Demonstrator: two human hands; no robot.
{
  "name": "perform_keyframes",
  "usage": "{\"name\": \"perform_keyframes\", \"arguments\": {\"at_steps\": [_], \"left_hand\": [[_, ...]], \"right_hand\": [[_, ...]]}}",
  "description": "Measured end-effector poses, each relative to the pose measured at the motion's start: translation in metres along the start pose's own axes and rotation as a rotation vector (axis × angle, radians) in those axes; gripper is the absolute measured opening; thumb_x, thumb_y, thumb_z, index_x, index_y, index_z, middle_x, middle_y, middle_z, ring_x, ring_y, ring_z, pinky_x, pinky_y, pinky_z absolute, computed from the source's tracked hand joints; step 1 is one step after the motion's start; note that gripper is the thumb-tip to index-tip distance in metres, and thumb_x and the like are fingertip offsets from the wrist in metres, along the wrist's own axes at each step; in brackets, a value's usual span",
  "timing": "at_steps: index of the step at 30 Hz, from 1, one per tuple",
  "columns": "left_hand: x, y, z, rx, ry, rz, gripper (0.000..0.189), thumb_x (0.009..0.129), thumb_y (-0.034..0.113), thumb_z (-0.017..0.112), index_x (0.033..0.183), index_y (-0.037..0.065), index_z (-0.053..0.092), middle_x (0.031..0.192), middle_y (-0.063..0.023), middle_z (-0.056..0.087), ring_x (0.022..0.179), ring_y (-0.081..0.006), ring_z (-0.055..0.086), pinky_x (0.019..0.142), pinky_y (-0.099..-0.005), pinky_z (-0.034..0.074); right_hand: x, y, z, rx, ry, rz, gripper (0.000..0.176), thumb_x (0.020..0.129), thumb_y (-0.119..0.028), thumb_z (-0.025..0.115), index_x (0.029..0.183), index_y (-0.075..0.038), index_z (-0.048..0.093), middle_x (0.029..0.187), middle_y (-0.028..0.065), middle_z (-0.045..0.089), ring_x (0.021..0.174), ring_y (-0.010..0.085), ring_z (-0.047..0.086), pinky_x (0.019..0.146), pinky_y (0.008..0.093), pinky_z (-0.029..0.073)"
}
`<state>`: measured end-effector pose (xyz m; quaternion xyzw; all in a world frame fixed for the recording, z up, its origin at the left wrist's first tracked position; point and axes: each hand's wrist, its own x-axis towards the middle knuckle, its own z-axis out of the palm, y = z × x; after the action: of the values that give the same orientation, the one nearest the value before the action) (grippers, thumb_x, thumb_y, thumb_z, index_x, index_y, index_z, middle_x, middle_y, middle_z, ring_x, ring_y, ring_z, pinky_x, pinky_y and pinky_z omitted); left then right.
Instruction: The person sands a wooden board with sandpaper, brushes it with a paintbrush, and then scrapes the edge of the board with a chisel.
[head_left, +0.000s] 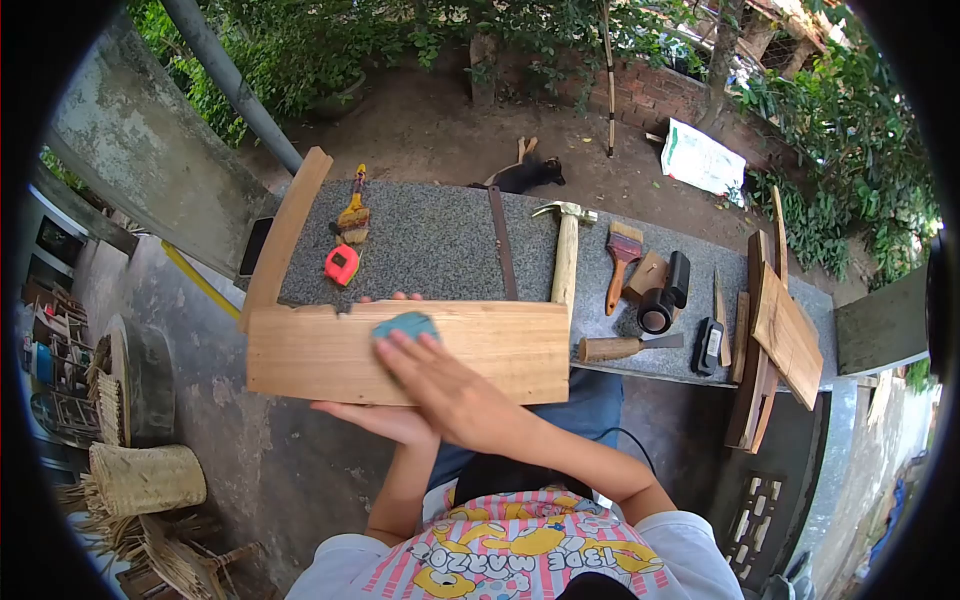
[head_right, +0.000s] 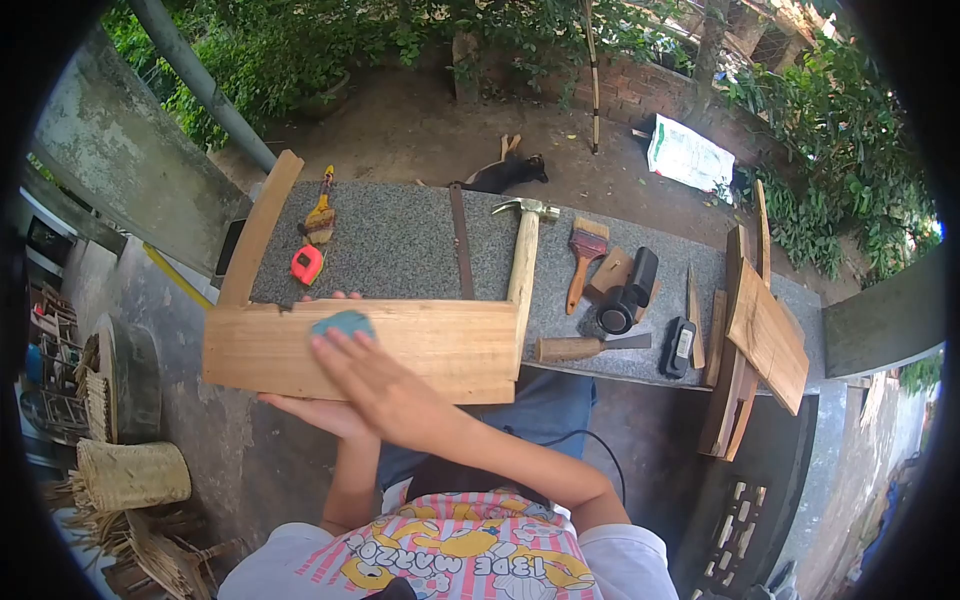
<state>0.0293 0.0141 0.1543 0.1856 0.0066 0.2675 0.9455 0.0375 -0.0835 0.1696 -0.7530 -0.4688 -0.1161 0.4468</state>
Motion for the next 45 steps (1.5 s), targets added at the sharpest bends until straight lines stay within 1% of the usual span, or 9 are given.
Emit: {"name": "perform_keyframes", "arguments": {"at_steps": [3,6,9,12,27,29,30,33,45], "left_hand": [[0.019,0.016,-0.013,-0.113,-0.391,0.1,0.101,0.084,0.083,0.024,0.146,0.003,0.028,0.141,-0.0216,0.041,0.132,-0.0423,0.038,0.115,-0.057,0.022],[0.015,0.022,-0.012,0.02,-0.105,0.103,0.103,0.082,0.085,0.02,0.142,0.003,0.034,0.133,-0.0248,0.046,0.126,-0.0405,0.045,0.111,-0.0557,0.029],[0.008,0.005,-0.019,0.027,-0.167,0.088,0.098,0.085,0.081,0.027,0.147,0.006,0.028,0.143,-0.0168,0.04,0.134,-0.041,0.037,0.115,-0.0568,0.023],[-0.011,-0.019,-0.009,-0.023,-0.029,0.066,0.099,0.084,0.082,0.028,0.146,0.004,0.028,0.143,-0.0181,0.041,0.134,-0.0418,0.037,0.115,-0.0567,0.023],[0.015,0.01,-0.024,-0.011,-0.278,0.059,0.102,0.082,0.085,0.023,0.141,0.003,0.036,0.137,-0.0178,0.045,0.128,-0.0398,0.043,0.113,-0.0565,0.027],[0.006,-0.006,-0.024,0.004,-0.067,0.029,0.101,0.081,0.084,0.032,0.145,0.006,0.032,0.14,-0.0177,0.044,0.132,-0.0415,0.039,0.113,-0.058,0.025],[-0.001,-0.015,-0.023,-0.042,-0.01,0.005,0.102,0.081,0.084,0.032,0.145,0.006,0.031,0.141,-0.0184,0.042,0.132,-0.0413,0.038,0.114,-0.0583,0.023],[-0.016,-0.032,-0.039,-0.008,0.14,-0.028,0.104,0.081,0.085,0.031,0.145,0.004,0.031,0.142,-0.0195,0.04,0.134,-0.0411,0.035,0.115,-0.0574,0.02],[0.015,0.011,-0.044,0.094,-0.093,0.043,0.102,0.081,0.084,0.029,0.143,0.004,0.034,0.139,-0.0136,0.046,0.132,-0.0385,0.041,0.114,-0.0567,0.024]], "right_hand": [[-0.029,0.027,-0.011,-0.103,0.009,0.198,0.06,0.089,0.003,0.05,0.145,0.006,0.029,0.145,0.0225,0.041,0.137,0.0359,0.038,0.115,0.0482,0.028],[-0.046,0.046,-0.022,-0.128,0.083,0.327,0.058,0.091,0.002,0.048,0.145,0.006,0.028,0.146,0.0234,0.039,0.138,0.0366,0.036,0.115,0.0482,0.027],[-0.043,0.044,-0.025,-0.195,0.106,0.437,0.055,0.093,0.002,0.046,0.145,0.006,0.028,0.146,0.0245,0.038,0.137,0.0374,0.036,0.115,0.0489,0.026],[-0.018,0.029,-0.003,-0.148,0.094,0.227,0.053,0.093,0.002,0.046,0.143,0.009,0.03,0.145,0.0259,0.04,0.137,0.0373,0.037,0.115,0.05,0.026],[-0.049,0.049,-0.022,-0.143,0.099,0.436,0.068,0.079,0.009,0.05,0.144,0.011,0.026,0.147,0.027,0.036,0.137,0.0391,0.035,0.114,0.0511,0.027],[-0.038,0.043,-0.007,-0.162,0.092,0.339,0.069,0.079,0.009,0.049,0.143,0.012,0.025,0.147,0.0273,0.035,0.138,0.0396,0.034,0.114,0.052,0.025],[-0.028,0.034,0.003,-0.114,0.138,0.292,0.054,0.093,0.002,0.047,0.144,0.006,0.029,0.144,0.024,0.042,0.134,0.0375,0.04,0.114,0.0497,0.028],[0.007,-0.001,0.019,0.02,0.123,0.214,0.07,0.078,-0.001,0.057,0.142,0.011,0.031,0.141,0.0274,0.043,0.133,0.0385,0.042,0.115,0.0523,0.025],[-0.068,0.051,-0.019,-0.128,0.037,0.451,0.066,0.08,0.011,0.046,0.143,0.011,0.026,0.146,0.0264,0.037,0.137,0.0386,0.037,0.114,0.0497,0.027]]}}
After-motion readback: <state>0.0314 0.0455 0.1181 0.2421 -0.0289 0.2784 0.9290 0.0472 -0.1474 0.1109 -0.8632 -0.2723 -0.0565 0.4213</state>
